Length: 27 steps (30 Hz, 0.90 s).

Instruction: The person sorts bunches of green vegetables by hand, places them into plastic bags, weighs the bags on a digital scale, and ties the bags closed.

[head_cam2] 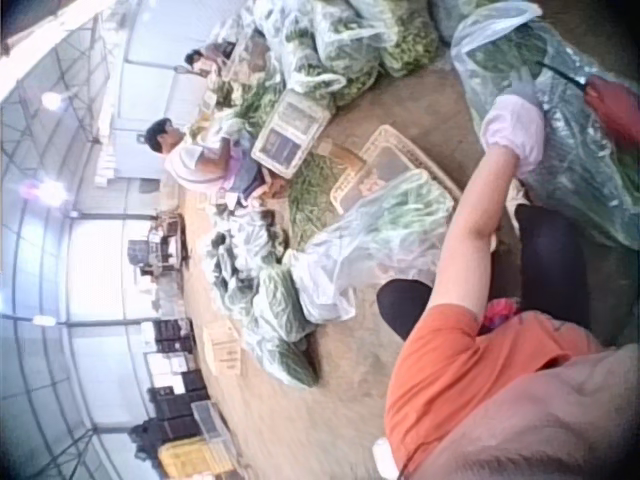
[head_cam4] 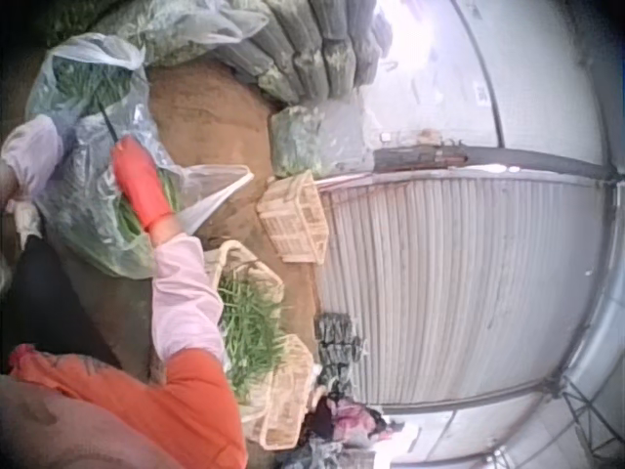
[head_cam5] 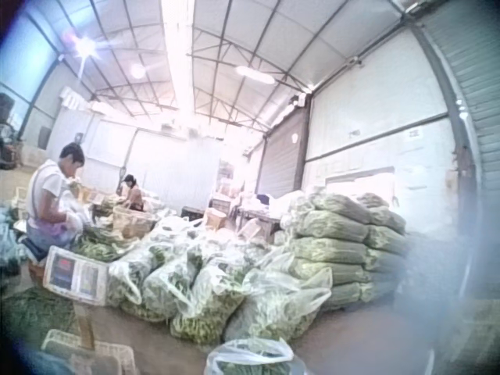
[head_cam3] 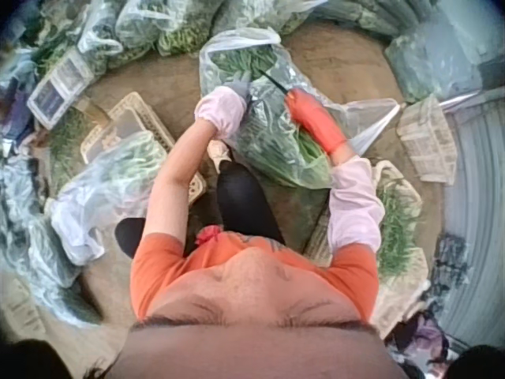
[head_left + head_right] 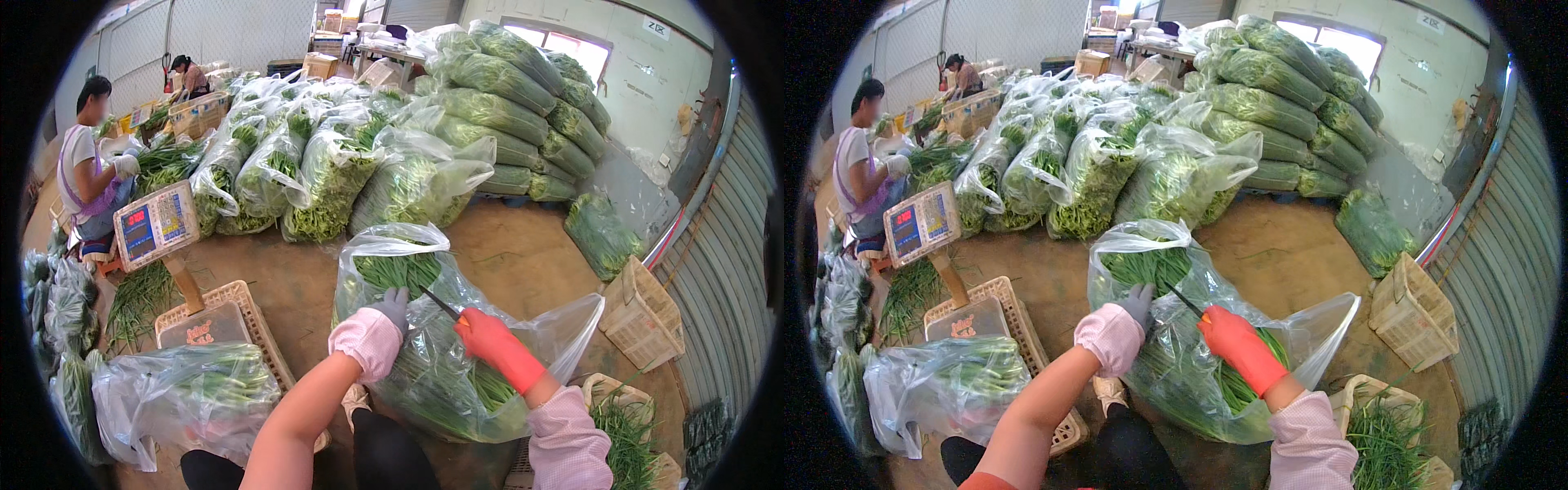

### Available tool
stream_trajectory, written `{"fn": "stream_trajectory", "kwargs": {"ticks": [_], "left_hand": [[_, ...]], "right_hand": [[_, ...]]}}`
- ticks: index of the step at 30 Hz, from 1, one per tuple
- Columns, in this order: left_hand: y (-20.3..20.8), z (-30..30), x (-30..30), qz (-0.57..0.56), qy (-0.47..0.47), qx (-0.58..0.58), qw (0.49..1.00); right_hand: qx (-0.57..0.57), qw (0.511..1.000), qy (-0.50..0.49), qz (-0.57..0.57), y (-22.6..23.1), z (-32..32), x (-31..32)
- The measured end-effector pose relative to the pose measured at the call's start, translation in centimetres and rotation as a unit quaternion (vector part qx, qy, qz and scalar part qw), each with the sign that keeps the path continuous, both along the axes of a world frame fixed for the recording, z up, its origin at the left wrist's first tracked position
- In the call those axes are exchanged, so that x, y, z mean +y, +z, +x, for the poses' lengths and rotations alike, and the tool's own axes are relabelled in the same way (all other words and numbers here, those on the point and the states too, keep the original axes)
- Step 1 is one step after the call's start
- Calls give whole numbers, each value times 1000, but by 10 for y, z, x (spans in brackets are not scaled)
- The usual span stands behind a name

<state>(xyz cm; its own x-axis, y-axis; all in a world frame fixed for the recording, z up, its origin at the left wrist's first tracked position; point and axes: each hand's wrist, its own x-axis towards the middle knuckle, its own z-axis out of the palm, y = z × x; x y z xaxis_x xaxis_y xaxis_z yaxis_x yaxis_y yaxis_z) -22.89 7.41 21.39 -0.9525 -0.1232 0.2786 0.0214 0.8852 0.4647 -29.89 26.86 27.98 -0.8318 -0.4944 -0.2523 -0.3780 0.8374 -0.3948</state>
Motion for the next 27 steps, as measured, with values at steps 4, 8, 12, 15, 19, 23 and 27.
{"fn": "stream_trajectory", "kwargs": {"ticks": [4, 8, 12, 15, 19, 23, 27], "left_hand": [[2, 0, -19, -30, 23, -116, 993], [4, -3, -29, 16, -7, -151, 988], [-2, -3, -29, 57, -10, -145, 988], [-18, -10, -29, 79, -25, -97, 992], [-34, -14, -26, 101, -41, -34, 993], [-26, -4, -25, 198, -58, 16, 978], [-33, 1, -29, 246, -57, 14, 968]], "right_hand": [[104, 987, 104, 69, 6, -7, -12], [67, 984, 122, 112, 29, -6, -27], [-46, 975, 132, 173, 45, -18, -44], [-99, 963, 126, 218, 41, -29, -59], [63, 941, 260, 205, 20, -23, -63], [13, 938, 235, 254, 47, -15, -41], [-75, 961, 145, 226, 59, -5, -22]]}}
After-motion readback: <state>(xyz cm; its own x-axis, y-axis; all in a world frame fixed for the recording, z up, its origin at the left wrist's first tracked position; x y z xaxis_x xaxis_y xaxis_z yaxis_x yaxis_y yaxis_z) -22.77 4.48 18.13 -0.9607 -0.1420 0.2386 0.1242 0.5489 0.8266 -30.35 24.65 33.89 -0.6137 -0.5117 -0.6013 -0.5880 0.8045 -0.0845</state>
